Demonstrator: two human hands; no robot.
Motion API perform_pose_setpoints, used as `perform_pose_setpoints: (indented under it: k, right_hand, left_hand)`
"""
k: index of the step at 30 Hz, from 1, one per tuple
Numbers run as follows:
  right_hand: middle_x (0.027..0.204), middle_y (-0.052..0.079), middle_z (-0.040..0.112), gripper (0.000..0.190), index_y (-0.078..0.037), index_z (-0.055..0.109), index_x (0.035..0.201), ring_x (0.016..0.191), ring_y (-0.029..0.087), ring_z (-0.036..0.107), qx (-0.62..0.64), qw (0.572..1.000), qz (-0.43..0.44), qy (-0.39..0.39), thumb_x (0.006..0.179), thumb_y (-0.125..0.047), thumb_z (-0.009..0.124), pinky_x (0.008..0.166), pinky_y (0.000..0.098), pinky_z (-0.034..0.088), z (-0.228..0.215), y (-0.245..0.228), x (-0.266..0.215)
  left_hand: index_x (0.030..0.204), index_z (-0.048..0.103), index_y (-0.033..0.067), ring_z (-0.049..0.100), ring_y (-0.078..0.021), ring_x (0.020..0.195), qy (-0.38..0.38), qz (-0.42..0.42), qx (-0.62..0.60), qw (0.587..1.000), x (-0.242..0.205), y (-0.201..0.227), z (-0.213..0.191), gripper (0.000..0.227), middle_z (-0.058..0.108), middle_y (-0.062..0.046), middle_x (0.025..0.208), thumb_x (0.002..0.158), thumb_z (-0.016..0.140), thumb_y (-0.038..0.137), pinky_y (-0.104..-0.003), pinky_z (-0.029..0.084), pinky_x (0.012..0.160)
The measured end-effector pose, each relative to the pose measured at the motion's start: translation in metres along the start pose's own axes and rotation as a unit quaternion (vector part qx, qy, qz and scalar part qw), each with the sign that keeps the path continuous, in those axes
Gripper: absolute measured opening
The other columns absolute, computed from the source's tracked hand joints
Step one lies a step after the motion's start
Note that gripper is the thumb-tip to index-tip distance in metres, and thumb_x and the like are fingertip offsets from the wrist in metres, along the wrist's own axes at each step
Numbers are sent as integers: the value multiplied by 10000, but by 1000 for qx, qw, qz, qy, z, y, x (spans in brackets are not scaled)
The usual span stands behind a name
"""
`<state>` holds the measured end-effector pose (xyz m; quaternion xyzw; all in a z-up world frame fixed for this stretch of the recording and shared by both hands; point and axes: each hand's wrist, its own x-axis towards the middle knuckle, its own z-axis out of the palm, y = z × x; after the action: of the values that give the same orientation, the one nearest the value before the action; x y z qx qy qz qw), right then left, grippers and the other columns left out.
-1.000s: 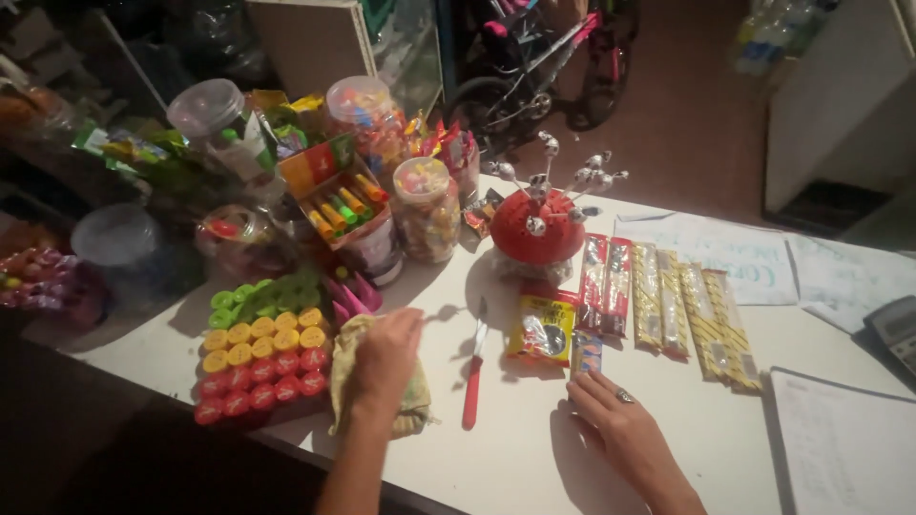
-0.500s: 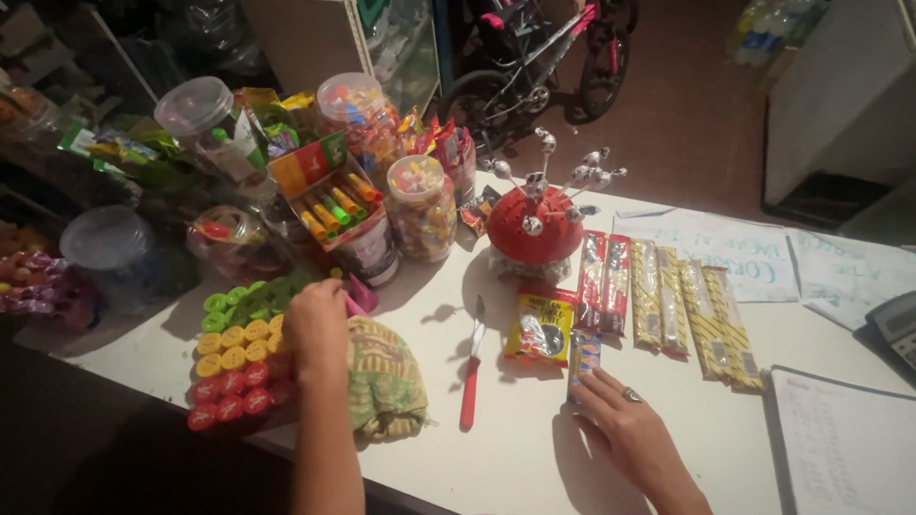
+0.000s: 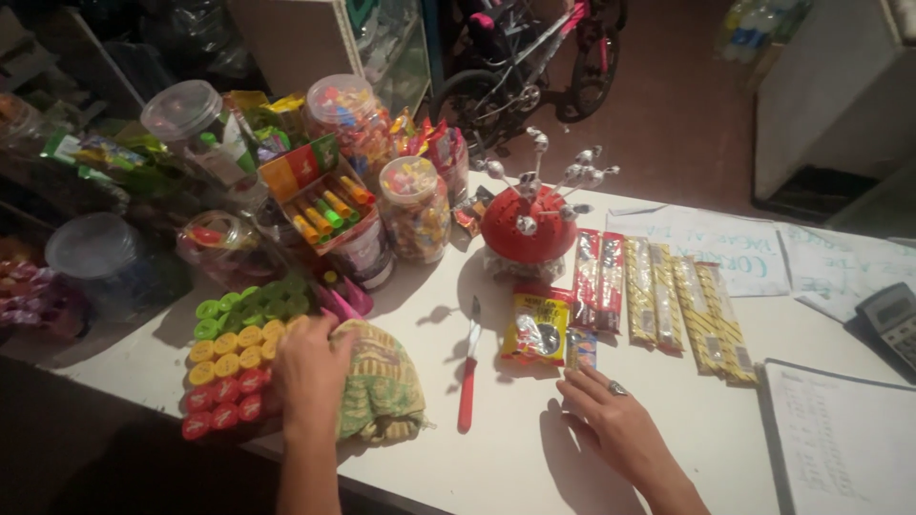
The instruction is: Organizing various candies and snacks on a table, including arranging candy bars and placing lollipops into a plastic container.
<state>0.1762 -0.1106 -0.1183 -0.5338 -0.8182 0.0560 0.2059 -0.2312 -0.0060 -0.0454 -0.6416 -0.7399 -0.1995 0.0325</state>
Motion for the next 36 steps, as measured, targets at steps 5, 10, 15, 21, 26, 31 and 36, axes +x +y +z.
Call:
perform_pose_setpoints:
  k: [5,10,15,21,26,31,36]
  right_hand:
    - [1378,80,657,366,-137,705,1206,1323,302,580,2,999,-22,37,854,-211,773,879,438,586,2,-1,2]
    - [1359,122,660,403,-109,673,1227,1281,345,609,14,998,-49,46,842,-157,781,947,462,565,-3,-11,5]
    - [1354,116,660,361,-91,641,1190,1307,352,586,20,997,-62,31,855,-116,775,939,462,558,-13,-17,5]
    - [1367,166,649,413,-70,671,1254,1296,362,596,37,997,-37,58,861,-151,769,987,453,550,-13,-8,6]
    - [1392,101,647,582,-123,623,1370,1240,285,646,68,994,17,82,816,-121,799,1018,444,560,-21,7,31]
    - [1350,160,670,633,-93,572,1414,1235,321,658,66,985,41,152,841,-201,817,1040,436,536,-29,33,68]
    - [1554,174,461,889,-146,369,1557,1158,327,676,210,944,233,99,816,-433,767,881,404,625,-47,37,121]
  left_hand:
    - [1381,569,252,605,-282,1237,-168,-28,127,977,-31,13,9,830,672,-29,1314,715,778,702,-459,510,974]
    - [1249,652,344,616,-181,1170,-12,20,161,987,-46,0,59,683,728,53,1074,607,841,481,-476,374,1008]
    - [1086,704,330,633,-197,1082,29,61,159,985,-48,8,46,527,728,45,961,594,785,501,-458,351,972]
    - [1165,681,370,607,-193,1151,-84,56,141,985,-45,21,34,541,722,74,1093,646,798,468,-435,337,1004]
    - [1146,666,368,604,-183,1173,-114,59,130,983,-49,26,35,495,715,95,1142,675,773,478,-457,343,1018]
    - [1325,582,335,551,-167,1294,-209,42,140,967,-41,57,7,634,659,76,1286,760,809,512,-479,330,1122]
    - [1485,448,231,442,-176,1393,-217,115,-73,967,-32,120,-16,710,495,8,1522,889,673,542,-450,348,1183]
